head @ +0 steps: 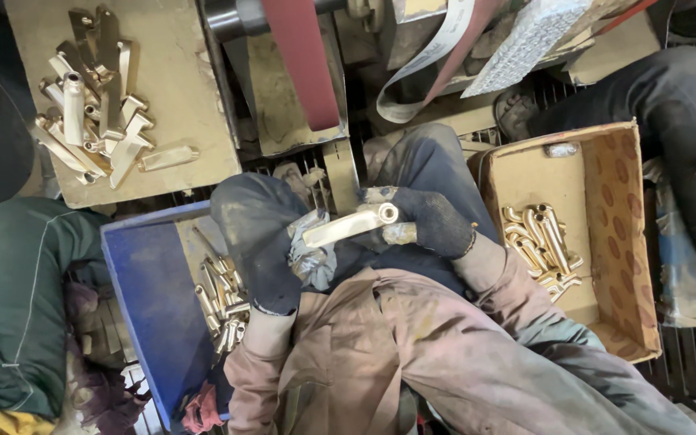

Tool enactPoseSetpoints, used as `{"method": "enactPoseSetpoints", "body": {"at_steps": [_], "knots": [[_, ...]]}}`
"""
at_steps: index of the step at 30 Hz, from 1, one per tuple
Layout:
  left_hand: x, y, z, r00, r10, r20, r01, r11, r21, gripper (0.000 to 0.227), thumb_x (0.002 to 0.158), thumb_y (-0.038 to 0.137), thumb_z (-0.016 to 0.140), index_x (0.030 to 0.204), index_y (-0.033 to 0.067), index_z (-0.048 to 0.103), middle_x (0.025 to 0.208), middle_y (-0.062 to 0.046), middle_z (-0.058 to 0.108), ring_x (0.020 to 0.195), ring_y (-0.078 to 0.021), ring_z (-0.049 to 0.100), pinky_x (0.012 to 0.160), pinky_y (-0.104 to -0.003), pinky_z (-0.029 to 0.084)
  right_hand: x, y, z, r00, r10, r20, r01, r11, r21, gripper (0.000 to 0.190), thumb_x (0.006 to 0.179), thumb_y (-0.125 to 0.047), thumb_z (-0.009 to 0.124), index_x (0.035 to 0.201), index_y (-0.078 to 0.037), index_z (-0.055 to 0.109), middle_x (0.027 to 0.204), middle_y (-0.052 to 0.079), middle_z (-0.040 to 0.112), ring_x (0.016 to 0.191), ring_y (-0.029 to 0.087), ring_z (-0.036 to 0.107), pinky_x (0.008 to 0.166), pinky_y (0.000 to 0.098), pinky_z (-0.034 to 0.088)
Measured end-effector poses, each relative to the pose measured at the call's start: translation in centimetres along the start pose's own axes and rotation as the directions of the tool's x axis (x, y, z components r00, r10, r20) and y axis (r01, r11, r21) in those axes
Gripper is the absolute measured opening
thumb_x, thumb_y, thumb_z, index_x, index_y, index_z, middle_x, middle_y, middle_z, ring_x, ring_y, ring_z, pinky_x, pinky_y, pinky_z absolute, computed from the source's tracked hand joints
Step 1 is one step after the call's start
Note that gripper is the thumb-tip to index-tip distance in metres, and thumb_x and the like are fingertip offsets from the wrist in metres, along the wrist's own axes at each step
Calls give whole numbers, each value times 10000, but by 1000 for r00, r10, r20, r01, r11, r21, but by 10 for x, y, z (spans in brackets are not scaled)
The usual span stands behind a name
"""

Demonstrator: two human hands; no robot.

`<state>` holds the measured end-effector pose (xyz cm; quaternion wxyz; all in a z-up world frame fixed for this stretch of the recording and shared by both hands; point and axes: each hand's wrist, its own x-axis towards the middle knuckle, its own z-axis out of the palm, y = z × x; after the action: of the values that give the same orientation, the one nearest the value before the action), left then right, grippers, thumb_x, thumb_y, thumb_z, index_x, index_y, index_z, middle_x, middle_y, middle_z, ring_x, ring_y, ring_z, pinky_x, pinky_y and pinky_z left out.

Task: The person sits on the floor and uses a belt sander to polish small brass-colored metal parts. They hold each part with a cloth, press it against the moving belt, and then place the finished pieces into a cardboard box.

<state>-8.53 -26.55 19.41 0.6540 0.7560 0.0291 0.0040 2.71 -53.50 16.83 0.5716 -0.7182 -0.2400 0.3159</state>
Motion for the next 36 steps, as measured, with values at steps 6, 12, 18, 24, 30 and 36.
{"method": "enactPoseSetpoints", "body": {"at_steps": [6,12,18,24,30,36], "knots": [[-6,-7,0,997,-73,-20,70,988,-137,460,929,-89,630,1388,-93,603,1064,-88,699,880,-127,651,790,-248,539,3,6,4,999,-44,11,44,998,49,565,920,-169,709,1445,-15,568,1381,106,690,1264,182,651,1096,329,491],[-7,-4,6,998,-62,-29,50,950,-308,430,951,-104,609,1380,-103,593,937,-84,674,739,-116,628,648,-236,527,8,7,4,997,-68,-20,70,995,66,534,942,-129,686,1447,-11,556,1409,108,669,1300,188,629,1110,326,470],[9,-21,2,943,-300,143,253,369,-895,375,999,22,558,1346,-110,611,927,-154,692,718,-174,654,642,-288,551,22,11,2,994,-67,-81,65,997,-29,513,936,-151,709,1416,-20,584,1333,92,712,1214,156,667,1044,299,515],[48,-58,-6,991,89,-103,-94,995,-41,408,935,-29,677,1337,-69,619,1159,-135,741,981,-158,728,845,-299,598,63,29,-14,984,-145,-106,120,970,-210,404,972,-166,708,1333,2,640,1096,80,766,965,147,733,859,316,572],[90,-102,-21,991,-7,-135,11,1000,24,414,908,-14,742,1316,-39,671,1123,-101,761,967,-136,690,859,-275,570,107,60,-19,989,123,-80,-107,979,174,225,1010,-121,668,1159,46,645,919,120,744,767,158,711,664,319,577],[111,-149,-21,966,-189,-175,142,958,-249,360,924,-14,726,1279,-51,685,1087,-69,744,950,-123,677,844,-270,573,133,92,-13,980,183,-73,-112,822,559,288,972,-54,620,1254,-1,606,950,109,712,768,179,723,662,327,613]]}}
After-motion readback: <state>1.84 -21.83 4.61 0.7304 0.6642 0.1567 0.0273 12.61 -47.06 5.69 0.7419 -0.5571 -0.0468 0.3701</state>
